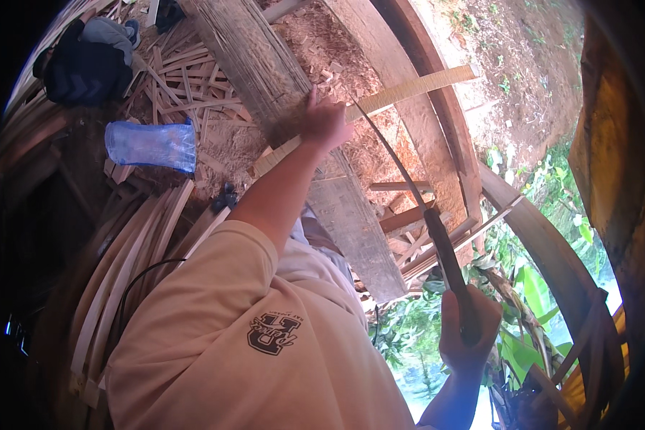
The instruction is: The person uses a curved blade to shave thin strips from a wooden plank, repeatedly drawing the tool along the wood to produce shavings. The person occasionally lifts and repositions the plank while continuing to shave its surface.
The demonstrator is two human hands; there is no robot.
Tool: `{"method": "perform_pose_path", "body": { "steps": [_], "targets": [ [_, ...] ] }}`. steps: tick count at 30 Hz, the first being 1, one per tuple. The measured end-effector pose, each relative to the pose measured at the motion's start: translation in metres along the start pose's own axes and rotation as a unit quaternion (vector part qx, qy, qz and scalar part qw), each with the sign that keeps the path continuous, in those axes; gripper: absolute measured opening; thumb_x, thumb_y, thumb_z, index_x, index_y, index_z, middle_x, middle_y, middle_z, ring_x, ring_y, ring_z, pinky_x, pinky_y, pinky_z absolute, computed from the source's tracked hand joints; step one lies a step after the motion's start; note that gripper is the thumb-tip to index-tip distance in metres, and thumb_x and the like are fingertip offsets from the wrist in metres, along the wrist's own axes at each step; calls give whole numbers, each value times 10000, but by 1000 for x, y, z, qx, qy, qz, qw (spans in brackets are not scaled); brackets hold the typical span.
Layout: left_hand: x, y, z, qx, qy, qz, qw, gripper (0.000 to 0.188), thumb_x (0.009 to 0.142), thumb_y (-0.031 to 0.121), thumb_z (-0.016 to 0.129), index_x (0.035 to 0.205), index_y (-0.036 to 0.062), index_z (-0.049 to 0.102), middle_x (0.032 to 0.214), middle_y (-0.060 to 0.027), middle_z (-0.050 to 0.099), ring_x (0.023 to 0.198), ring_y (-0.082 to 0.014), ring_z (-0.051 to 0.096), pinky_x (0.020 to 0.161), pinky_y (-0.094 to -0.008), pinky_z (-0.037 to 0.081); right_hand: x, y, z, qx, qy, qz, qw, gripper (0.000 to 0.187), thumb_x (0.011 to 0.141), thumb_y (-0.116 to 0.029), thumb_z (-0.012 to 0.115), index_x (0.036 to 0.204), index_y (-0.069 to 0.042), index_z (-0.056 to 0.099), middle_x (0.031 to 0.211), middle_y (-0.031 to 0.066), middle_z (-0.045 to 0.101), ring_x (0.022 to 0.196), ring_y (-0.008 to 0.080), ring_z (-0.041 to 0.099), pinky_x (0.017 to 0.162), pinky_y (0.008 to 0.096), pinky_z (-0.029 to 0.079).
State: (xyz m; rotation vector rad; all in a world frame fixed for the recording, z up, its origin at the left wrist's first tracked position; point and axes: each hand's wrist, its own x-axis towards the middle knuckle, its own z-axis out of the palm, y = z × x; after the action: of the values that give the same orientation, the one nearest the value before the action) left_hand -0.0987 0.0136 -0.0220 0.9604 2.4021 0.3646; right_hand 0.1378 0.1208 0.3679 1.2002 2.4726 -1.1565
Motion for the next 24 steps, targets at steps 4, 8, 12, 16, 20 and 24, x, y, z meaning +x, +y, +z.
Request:
{"method": "perform_pose_path", "body": {
  "steps": [4, 8, 12, 16, 20, 24],
  "targets": [
    [-2, -1, -4, 3, -14, 13, 1000, 417, 958, 408, 709, 1140, 37, 759, 1161, -134, 778, 1232, -247, 678, 1327, -503, 140, 5, -20, 1, -78, 0, -47, 996, 341, 968, -138, 697, 693, -40, 522, 552, 11, 388, 475, 128, 381, 500, 342, 261],
    [-1, -4, 11, -11, 25, 7, 1000, 310, 887, 353, 758, 1026, 75, 771, 978, -131, 778, 1102, -242, 717, 1334, -504, 129, 7, -17, -6, -31, -11, -7, 999, 325, 957, -155, 715, 706, -37, 545, 548, 18, 402, 465, 141, 379, 494, 353, 266],
    [1, -4, 9, -29, 12, -2, 999, 332, 882, 368, 772, 1023, 66, 766, 955, -140, 766, 1083, -251, 719, 1332, -503, 143, -21, 7, -20, 24, 3, 71, 997, 294, 953, -161, 717, 736, -27, 570, 556, 19, 409, 471, 133, 379, 494, 350, 262],
    [1, -5, 12, -41, 22, -5, 999, 341, 885, 385, 775, 1002, 65, 758, 942, -144, 761, 1053, -259, 720, 1329, -499, 153, -25, 18, -14, 2, -4, 29, 1000, 278, 950, -161, 704, 752, -14, 576, 573, 22, 430, 488, 118, 391, 500, 336, 264],
    [-2, -2, 2, -28, 27, -1, 999, 330, 902, 393, 764, 966, 69, 746, 925, -145, 757, 1020, -266, 719, 1327, -481, 167, -16, 23, -6, 21, -27, 38, 999, 278, 941, -163, 705, 754, -5, 574, 576, 32, 433, 488, 128, 400, 499, 342, 277],
    [-1, -2, 1, -34, 41, -7, 999, 335, 906, 399, 761, 960, 69, 745, 908, -147, 751, 1005, -269, 719, 1324, -469, 183, -14, 26, -5, 20, -28, 19, 999, 262, 942, -162, 692, 769, 7, 589, 573, 36, 424, 488, 130, 406, 499, 344, 290]
  ]
}}
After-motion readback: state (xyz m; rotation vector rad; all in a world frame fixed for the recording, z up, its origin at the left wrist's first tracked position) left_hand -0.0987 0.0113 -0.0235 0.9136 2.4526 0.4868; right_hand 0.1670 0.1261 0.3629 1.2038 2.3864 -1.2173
